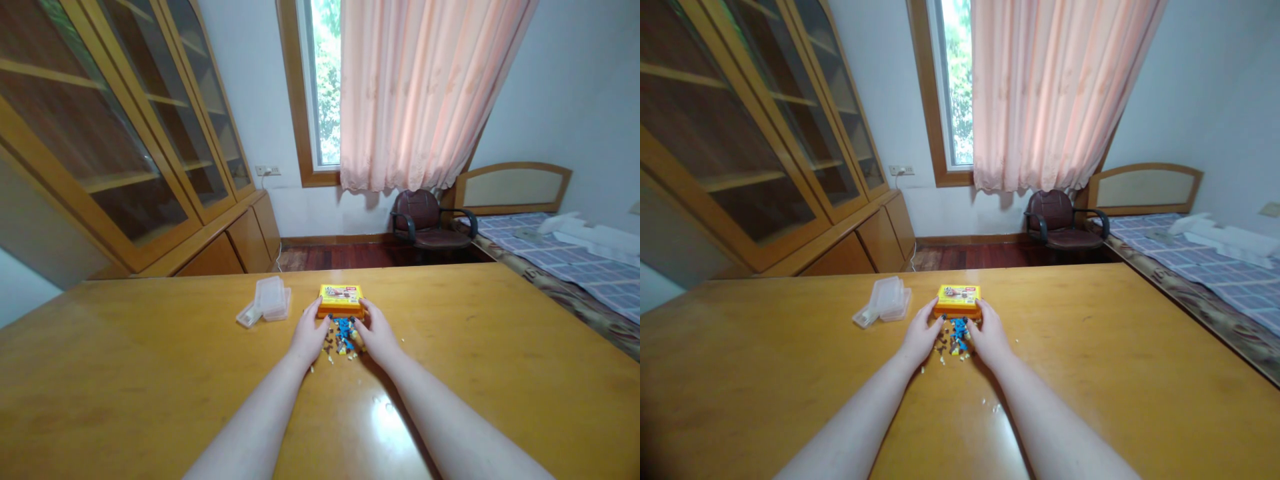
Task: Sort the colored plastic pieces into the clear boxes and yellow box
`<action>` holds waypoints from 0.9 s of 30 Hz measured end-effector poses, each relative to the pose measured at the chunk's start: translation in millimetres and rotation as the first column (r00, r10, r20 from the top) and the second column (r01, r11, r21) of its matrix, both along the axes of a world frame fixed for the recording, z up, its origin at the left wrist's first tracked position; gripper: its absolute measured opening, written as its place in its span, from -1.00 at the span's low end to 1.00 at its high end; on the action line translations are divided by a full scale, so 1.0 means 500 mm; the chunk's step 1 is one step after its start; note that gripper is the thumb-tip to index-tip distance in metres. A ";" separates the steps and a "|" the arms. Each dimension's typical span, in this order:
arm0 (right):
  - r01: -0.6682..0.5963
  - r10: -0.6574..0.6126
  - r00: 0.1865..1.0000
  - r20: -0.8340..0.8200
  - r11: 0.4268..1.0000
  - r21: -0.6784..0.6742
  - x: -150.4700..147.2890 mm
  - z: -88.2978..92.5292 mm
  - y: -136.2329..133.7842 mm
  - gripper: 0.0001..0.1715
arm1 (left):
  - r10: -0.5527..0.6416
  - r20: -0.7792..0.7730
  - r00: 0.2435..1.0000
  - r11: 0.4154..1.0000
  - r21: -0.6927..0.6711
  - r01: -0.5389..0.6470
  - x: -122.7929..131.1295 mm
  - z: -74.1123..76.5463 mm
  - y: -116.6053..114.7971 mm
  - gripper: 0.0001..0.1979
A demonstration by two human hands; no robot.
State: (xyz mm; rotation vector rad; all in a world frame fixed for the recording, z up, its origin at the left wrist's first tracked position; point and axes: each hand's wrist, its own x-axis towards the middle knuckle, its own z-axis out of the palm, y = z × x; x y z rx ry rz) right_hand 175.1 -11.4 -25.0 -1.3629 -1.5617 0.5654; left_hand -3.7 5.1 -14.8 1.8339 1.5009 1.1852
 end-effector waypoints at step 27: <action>-0.032 0.050 0.987 -0.153 0.992 0.119 0.006 0.034 -0.022 -0.57 | 0.127 0.031 0.991 0.943 0.306 -0.131 -0.022 0.040 -0.015 -0.79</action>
